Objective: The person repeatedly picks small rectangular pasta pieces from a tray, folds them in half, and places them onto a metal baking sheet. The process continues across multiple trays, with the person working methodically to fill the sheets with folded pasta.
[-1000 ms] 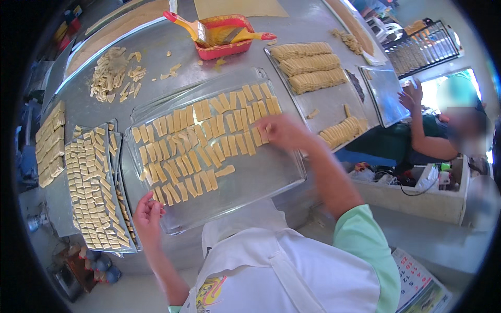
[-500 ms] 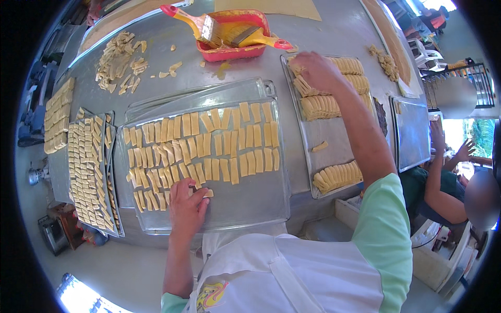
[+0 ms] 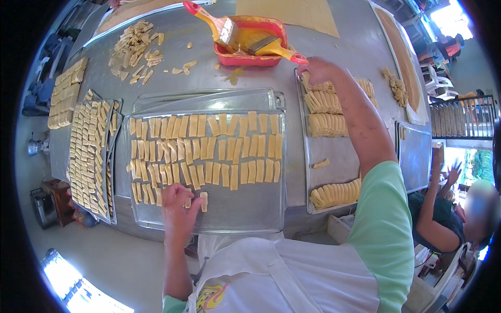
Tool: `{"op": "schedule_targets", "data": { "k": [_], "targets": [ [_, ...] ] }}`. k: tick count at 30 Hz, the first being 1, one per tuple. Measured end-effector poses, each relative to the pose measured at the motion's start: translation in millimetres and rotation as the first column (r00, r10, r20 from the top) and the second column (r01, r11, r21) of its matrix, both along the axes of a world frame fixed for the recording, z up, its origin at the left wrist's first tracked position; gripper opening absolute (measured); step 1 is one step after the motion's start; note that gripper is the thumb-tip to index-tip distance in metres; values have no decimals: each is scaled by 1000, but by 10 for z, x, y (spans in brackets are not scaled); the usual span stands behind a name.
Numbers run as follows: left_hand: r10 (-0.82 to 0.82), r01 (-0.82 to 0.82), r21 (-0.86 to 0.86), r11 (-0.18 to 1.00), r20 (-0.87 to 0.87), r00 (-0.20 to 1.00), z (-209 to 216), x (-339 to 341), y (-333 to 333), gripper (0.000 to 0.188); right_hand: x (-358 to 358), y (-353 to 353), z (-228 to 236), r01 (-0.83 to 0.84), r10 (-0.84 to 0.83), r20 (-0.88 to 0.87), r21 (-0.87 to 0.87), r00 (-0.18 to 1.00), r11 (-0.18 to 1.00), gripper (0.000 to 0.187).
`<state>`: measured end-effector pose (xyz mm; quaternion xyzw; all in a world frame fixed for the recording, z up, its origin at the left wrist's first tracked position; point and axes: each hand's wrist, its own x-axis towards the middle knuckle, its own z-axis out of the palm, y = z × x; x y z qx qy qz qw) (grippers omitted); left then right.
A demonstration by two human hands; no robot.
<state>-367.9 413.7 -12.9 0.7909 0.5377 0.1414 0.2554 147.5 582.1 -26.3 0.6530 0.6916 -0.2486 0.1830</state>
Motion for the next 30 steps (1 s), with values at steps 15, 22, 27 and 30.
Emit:
{"op": "schedule_targets", "data": {
  "k": [15,22,27,30],
  "targets": [
    [243,-242,-26,970,57,968,301,-586,-257,23,-86,-200,-39,-17,16,9,118,1000,993,43],
    [229,-225,-46,973,110,967,362,-810,-201,23,-175,-661,249,308,-214,-250,438,944,845,37],
    [137,-131,-41,991,241,961,428,-935,-90,23,-832,-1280,788,577,-261,-544,561,798,594,36],
    [63,-36,-90,995,329,942,472,-936,-15,23,-1651,-1641,893,614,-197,-689,432,698,661,34]
  ]
}}
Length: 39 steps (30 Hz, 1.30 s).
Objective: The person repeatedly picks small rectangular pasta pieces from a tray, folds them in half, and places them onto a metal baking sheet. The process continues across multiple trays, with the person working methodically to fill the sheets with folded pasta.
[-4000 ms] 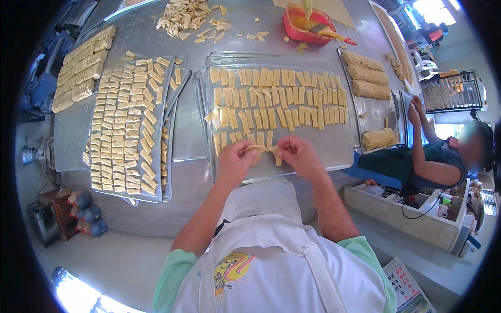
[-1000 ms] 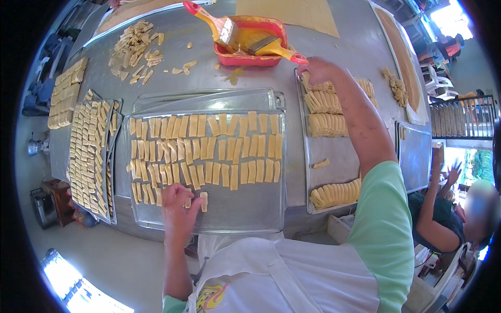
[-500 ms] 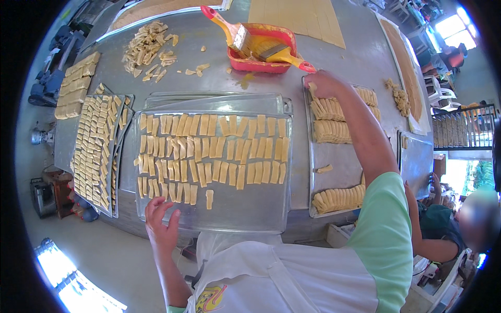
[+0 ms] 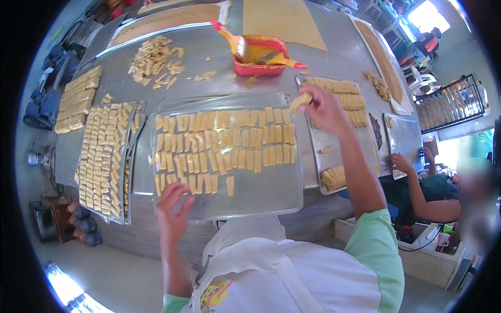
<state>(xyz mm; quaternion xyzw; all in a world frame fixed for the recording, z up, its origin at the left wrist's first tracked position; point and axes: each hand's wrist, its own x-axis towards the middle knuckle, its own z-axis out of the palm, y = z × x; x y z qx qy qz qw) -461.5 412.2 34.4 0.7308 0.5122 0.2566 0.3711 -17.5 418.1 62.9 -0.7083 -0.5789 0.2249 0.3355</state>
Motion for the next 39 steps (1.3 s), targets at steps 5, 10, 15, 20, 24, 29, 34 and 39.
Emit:
{"op": "schedule_targets", "data": {
  "k": [5,10,15,20,24,29,34,39],
  "targets": [
    [-276,282,24,959,295,915,33,143,18,33,-1566,-477,-32,-218,178,-308,-101,935,971,33],
    [-85,442,-419,793,642,762,-147,107,-58,35,-2537,-832,-217,-157,166,-399,56,902,986,40],
    [-25,478,-503,720,670,742,-388,-37,-218,38,-2790,-1070,-430,6,-2,-528,6,849,1000,31],
    [84,382,-513,769,673,735,-527,-29,-296,42,-2782,-1199,-561,-64,85,-363,71,928,995,30],
    [212,280,-646,710,575,790,-581,-99,-131,44,-2522,-1265,-676,-36,-50,-536,-149,843,988,31],
    [135,327,-666,671,543,829,-593,-42,-141,44,-2302,-894,-991,139,-151,-27,-270,988,953,25],
    [165,272,-690,671,497,852,-638,136,-225,42,-2378,-640,-1054,130,-129,14,-154,992,979,25],
    [226,240,-658,714,540,811,-716,294,-191,36,-2313,-724,-916,46,-52,-98,-66,994,997,26]
  ]
}}
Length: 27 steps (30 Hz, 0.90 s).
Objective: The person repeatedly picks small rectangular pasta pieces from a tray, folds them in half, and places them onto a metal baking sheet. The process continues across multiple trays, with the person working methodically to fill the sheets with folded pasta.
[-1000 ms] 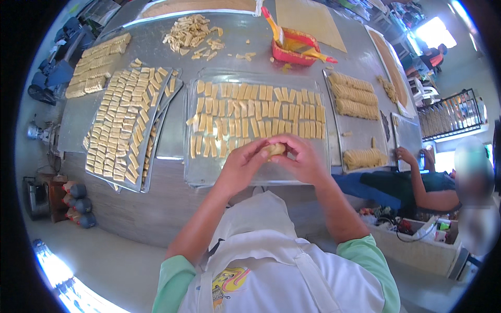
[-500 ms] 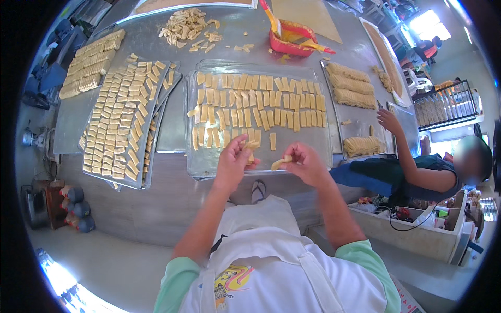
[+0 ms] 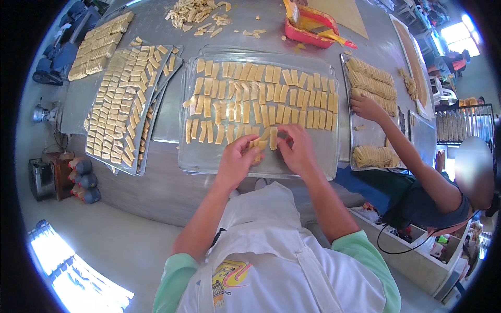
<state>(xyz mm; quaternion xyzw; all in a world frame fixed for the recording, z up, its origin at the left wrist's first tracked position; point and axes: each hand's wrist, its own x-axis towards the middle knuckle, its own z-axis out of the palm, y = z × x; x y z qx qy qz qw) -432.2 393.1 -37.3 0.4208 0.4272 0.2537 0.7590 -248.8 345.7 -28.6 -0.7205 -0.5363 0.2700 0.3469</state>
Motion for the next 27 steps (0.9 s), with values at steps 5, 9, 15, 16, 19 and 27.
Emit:
{"op": "schedule_targets", "data": {
  "k": [5,9,15,16,19,27],
  "targets": [
    [-6,16,126,992,-81,997,-55,305,-56,33,79,-189,28,0,-27,-370,-72,929,997,23],
    [110,-106,61,993,-83,990,-62,240,5,33,287,-156,33,-24,7,-145,-114,989,993,23],
    [-67,125,163,979,-324,944,-106,207,133,31,251,112,-95,-40,46,103,-56,994,998,23],
    [-78,144,158,977,-367,927,-97,214,137,31,243,133,-108,-28,29,126,-6,992,1000,23],
    [-85,150,185,971,-319,944,-56,259,96,32,235,72,-113,-15,10,103,49,995,999,24],
    [-166,304,281,910,-425,890,-43,509,-99,29,307,-168,-61,-1,-13,-138,-106,990,994,27]
  ]
}}
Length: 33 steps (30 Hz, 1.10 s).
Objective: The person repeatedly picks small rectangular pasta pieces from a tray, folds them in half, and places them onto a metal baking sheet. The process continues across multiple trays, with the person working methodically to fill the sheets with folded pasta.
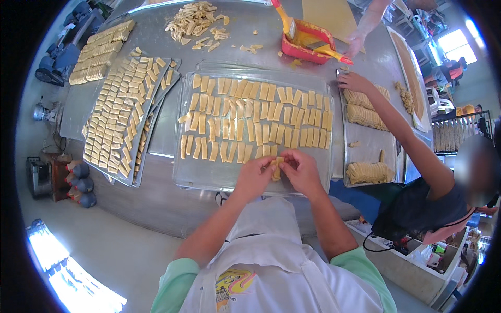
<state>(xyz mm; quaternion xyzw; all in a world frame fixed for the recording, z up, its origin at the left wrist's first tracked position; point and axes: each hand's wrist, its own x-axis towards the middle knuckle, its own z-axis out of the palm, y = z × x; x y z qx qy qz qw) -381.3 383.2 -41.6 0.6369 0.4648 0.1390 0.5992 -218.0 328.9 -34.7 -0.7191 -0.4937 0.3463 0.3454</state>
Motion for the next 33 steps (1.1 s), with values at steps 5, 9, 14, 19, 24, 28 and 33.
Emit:
{"op": "schedule_targets", "data": {
  "k": [5,9,14,19,24,28,33],
  "targets": [
    [31,-19,-123,992,93,995,-10,-126,-59,38,88,100,-71,-25,-11,352,100,936,995,26],
    [1,1,-18,1000,150,989,24,-63,-28,41,84,-11,-19,28,-45,207,83,977,996,27],
    [-211,211,1,978,45,977,143,36,-24,44,57,-169,34,50,-55,155,38,986,998,27],
    [-123,126,-18,992,109,986,245,-624,151,43,105,-106,-43,119,-176,395,165,902,979,25],
    [136,-127,-56,990,234,963,339,-1359,432,35,283,-164,95,193,-221,364,111,905,975,25],
    [248,-245,-39,969,202,947,456,-1552,555,33,842,43,247,126,-126,392,26,911,992,28],
    [341,-345,-16,939,196,919,551,-1477,631,31,1975,625,294,54,13,607,-93,794,994,36]
  ]
}}
